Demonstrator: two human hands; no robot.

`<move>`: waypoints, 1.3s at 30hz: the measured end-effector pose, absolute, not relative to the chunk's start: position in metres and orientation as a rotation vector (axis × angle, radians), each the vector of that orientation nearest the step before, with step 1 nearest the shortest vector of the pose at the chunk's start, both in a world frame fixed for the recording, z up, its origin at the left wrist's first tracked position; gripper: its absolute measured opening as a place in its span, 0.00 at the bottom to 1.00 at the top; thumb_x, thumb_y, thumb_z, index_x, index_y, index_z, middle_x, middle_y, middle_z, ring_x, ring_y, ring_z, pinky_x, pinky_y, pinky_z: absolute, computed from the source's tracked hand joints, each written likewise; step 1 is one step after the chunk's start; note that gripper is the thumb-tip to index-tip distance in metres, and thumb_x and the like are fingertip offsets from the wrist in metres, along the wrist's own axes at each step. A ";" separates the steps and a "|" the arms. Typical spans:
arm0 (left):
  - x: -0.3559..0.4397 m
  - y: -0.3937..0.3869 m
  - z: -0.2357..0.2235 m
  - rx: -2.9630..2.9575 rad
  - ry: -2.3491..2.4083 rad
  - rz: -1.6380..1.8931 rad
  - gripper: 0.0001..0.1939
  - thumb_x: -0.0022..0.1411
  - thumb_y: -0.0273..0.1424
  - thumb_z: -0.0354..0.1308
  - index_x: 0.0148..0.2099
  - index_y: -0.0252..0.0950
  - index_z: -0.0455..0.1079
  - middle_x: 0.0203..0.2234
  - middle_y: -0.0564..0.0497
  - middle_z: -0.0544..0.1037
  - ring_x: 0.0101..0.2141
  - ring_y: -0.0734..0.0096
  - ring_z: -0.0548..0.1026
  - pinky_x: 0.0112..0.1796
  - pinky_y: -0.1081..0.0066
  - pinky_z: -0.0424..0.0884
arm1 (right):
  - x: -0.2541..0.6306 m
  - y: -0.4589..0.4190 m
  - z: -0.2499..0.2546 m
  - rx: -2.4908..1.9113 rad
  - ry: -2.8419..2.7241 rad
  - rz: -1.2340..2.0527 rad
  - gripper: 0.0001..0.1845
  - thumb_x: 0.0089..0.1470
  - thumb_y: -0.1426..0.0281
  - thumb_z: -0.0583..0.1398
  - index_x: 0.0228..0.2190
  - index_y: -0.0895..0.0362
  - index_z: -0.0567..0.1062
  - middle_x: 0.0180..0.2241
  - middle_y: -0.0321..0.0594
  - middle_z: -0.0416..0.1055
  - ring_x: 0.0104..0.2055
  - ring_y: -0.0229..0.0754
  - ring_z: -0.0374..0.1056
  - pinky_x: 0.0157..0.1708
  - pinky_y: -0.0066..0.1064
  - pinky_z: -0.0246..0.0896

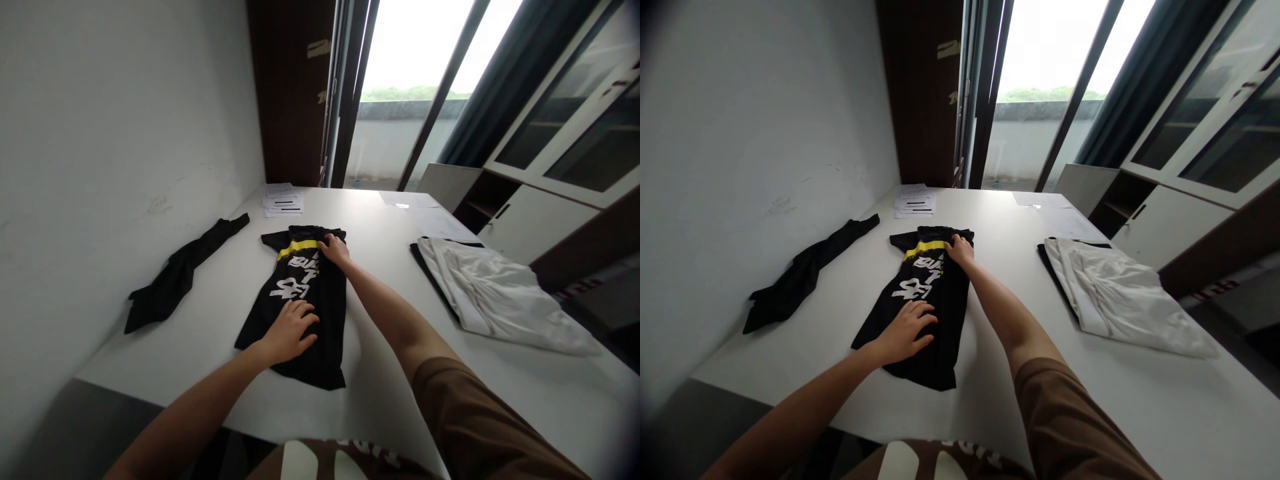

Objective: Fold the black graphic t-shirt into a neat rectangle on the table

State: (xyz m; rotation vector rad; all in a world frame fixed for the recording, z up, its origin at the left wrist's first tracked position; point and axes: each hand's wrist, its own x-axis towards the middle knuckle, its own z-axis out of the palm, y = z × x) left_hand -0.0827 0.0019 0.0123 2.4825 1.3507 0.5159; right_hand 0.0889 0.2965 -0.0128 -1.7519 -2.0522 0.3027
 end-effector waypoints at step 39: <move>-0.043 -0.037 0.003 2.761 1.061 0.381 0.35 0.68 0.53 0.56 0.68 0.37 0.62 0.66 0.39 0.66 0.66 0.46 0.60 0.67 0.42 0.47 | 0.071 0.292 -0.048 -1.595 -2.460 0.107 0.30 0.70 0.50 0.50 0.66 0.47 0.66 0.71 0.46 0.54 0.72 0.57 0.47 0.68 0.55 0.42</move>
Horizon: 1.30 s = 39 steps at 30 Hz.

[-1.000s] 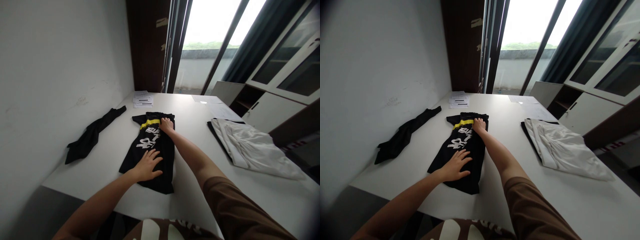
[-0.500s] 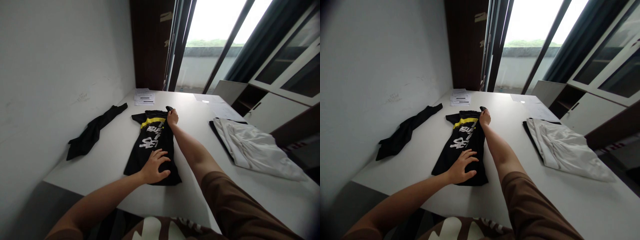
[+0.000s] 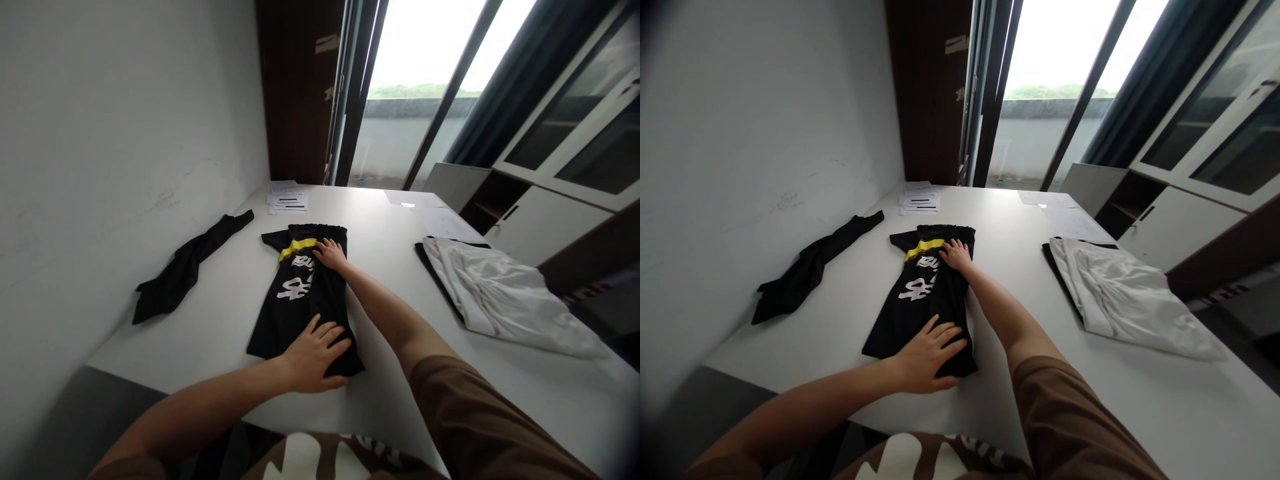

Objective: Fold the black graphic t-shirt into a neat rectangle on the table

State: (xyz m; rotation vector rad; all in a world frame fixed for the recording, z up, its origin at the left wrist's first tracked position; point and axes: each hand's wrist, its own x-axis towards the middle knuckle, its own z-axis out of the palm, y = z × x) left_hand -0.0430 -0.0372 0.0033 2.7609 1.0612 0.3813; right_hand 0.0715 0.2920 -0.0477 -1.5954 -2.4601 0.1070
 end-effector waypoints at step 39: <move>-0.005 -0.061 0.043 3.106 0.263 0.070 0.07 0.68 0.28 0.60 0.35 0.40 0.75 0.37 0.47 0.76 0.35 0.64 0.72 0.31 0.64 0.64 | 0.096 0.272 -0.049 -1.543 -2.402 0.187 0.30 0.69 0.51 0.51 0.66 0.48 0.67 0.72 0.45 0.53 0.74 0.53 0.45 0.70 0.51 0.39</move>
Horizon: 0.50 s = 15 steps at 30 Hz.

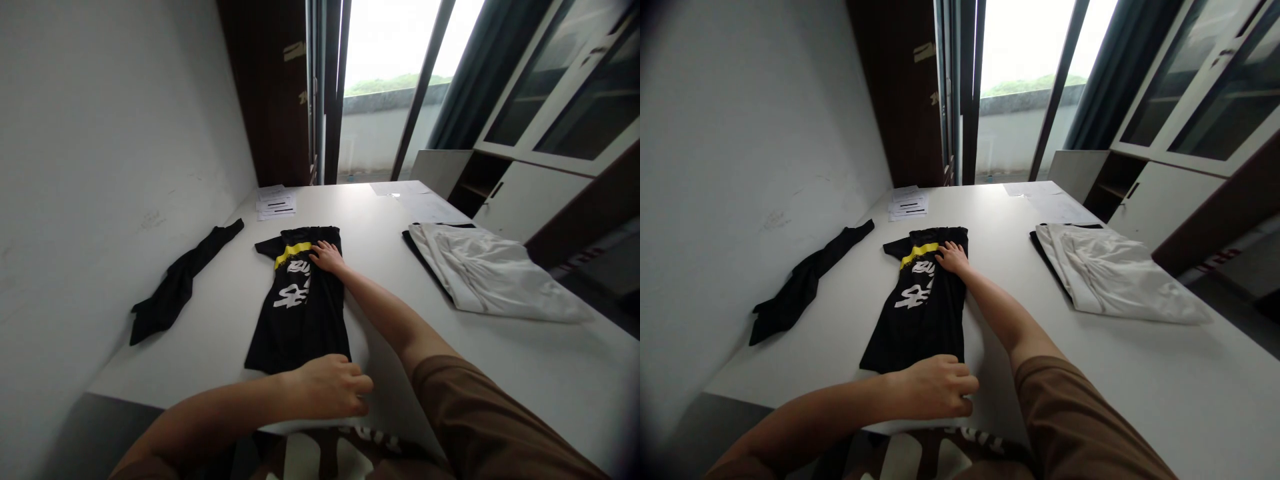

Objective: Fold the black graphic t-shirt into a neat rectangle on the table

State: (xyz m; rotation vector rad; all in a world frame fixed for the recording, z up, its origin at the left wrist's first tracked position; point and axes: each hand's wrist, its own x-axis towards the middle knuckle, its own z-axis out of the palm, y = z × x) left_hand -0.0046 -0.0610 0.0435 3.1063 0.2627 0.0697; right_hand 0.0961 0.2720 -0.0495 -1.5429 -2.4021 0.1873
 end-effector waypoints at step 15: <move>-0.179 0.165 -0.002 1.759 2.476 0.887 0.23 0.66 0.38 0.60 0.60 0.35 0.70 0.56 0.37 0.74 0.58 0.48 0.70 0.59 0.55 0.65 | 0.109 0.239 -0.056 -1.469 -2.442 0.128 0.30 0.70 0.53 0.50 0.66 0.51 0.67 0.71 0.47 0.53 0.74 0.54 0.46 0.70 0.51 0.41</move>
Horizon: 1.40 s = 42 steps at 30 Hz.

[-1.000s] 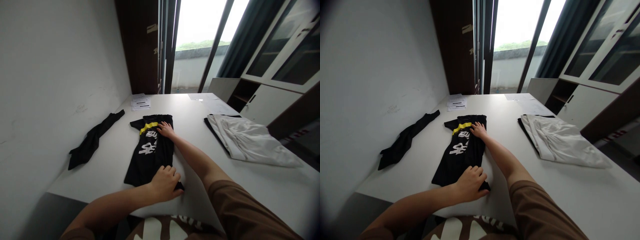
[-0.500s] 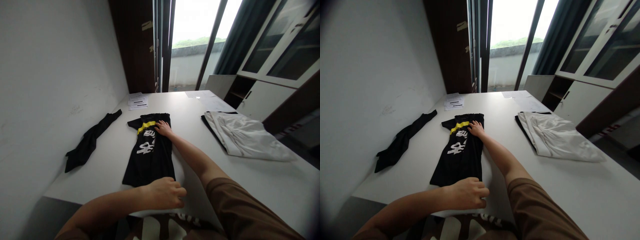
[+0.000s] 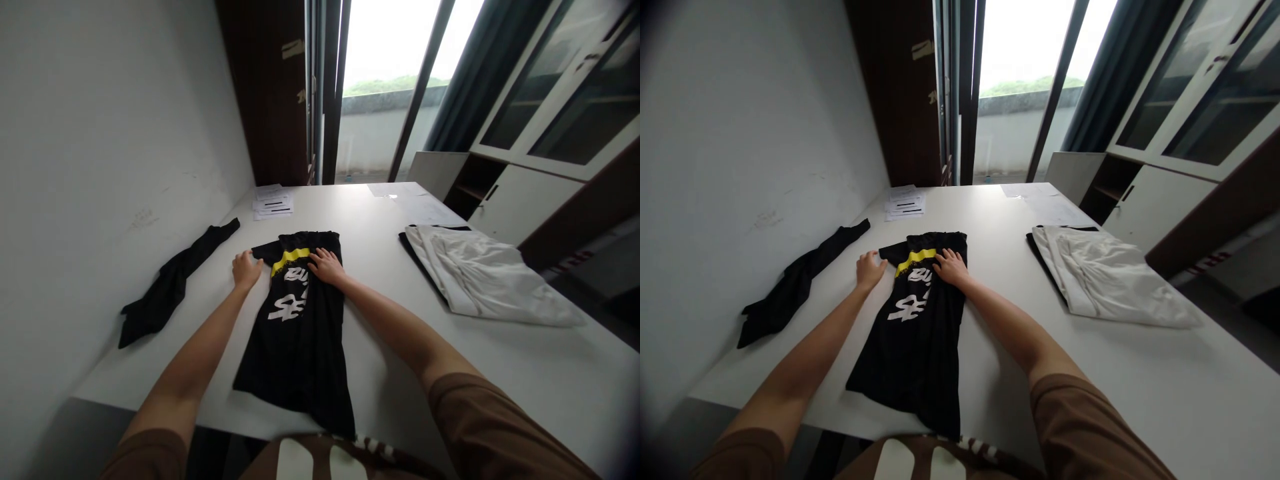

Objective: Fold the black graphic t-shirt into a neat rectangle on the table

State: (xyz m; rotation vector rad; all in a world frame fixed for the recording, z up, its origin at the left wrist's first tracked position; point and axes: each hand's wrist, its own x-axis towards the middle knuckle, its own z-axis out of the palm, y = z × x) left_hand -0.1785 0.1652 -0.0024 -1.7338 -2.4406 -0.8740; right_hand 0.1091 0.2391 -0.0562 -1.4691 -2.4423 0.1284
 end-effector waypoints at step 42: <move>-0.192 0.272 -0.013 -1.299 -2.818 -1.413 0.26 0.57 0.27 0.55 0.58 0.37 0.74 0.53 0.41 0.79 0.53 0.50 0.76 0.52 0.57 0.73 | 0.123 0.229 -0.048 -1.535 -2.427 0.206 0.30 0.70 0.51 0.50 0.67 0.47 0.64 0.73 0.42 0.50 0.75 0.53 0.43 0.71 0.51 0.38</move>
